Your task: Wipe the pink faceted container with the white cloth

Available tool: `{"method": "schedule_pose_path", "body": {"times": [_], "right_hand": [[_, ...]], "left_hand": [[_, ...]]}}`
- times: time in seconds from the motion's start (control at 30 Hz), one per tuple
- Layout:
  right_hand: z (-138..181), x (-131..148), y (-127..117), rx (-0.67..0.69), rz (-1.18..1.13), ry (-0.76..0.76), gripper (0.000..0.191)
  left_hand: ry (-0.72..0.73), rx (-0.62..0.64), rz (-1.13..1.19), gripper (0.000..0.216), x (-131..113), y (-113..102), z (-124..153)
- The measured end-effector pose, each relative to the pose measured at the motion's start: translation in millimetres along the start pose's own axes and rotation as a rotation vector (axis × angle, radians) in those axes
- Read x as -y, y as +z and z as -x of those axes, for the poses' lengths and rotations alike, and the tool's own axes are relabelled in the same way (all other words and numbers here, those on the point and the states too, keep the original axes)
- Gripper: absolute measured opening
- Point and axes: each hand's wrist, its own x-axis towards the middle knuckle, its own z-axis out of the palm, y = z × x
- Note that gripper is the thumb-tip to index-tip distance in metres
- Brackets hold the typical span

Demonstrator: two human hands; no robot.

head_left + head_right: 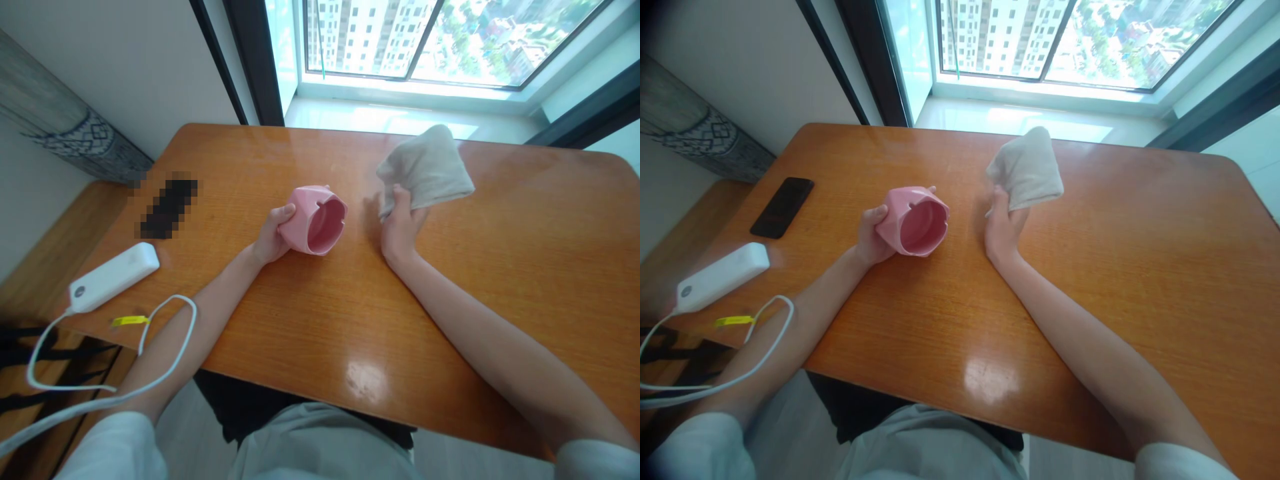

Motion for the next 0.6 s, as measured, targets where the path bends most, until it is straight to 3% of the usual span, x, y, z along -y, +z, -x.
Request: {"method": "schedule_pose_path", "body": {"times": [0.07,0.13,0.2,0.3,0.43,0.6], "right_hand": [[11.9,12.6,-1.3,0.128,0.09,-0.215,0.036],[22.6,30.9,-1.5,0.407,0.105,-0.465,0.05],[29.9,48.4,-1.2,0.658,0.109,-0.593,0.065],[34.5,60.9,-0.3,0.654,0.109,-0.664,0.074],[35.7,55.6,1.9,0.586,0.162,-0.632,0.076],[37.4,52.8,2.1,0.634,0.131,-0.531,0.048]], "left_hand": [[-0.003,0.001,-0.01,0.086,2.5,-2.5,0.4],[0.006,-0.014,-0.025,0.078,5.4,-5.1,1.0],[0.024,-0.042,-0.047,0.073,7.8,-7.2,1.6],[0.013,-0.018,-0.099,0.073,8.6,-9.0,2.0],[-0.065,0.133,-0.228,0.075,4.3,-10.2,3.3],[-0.065,0.179,-0.411,0.067,-2.2,-7.9,7.9]]}}
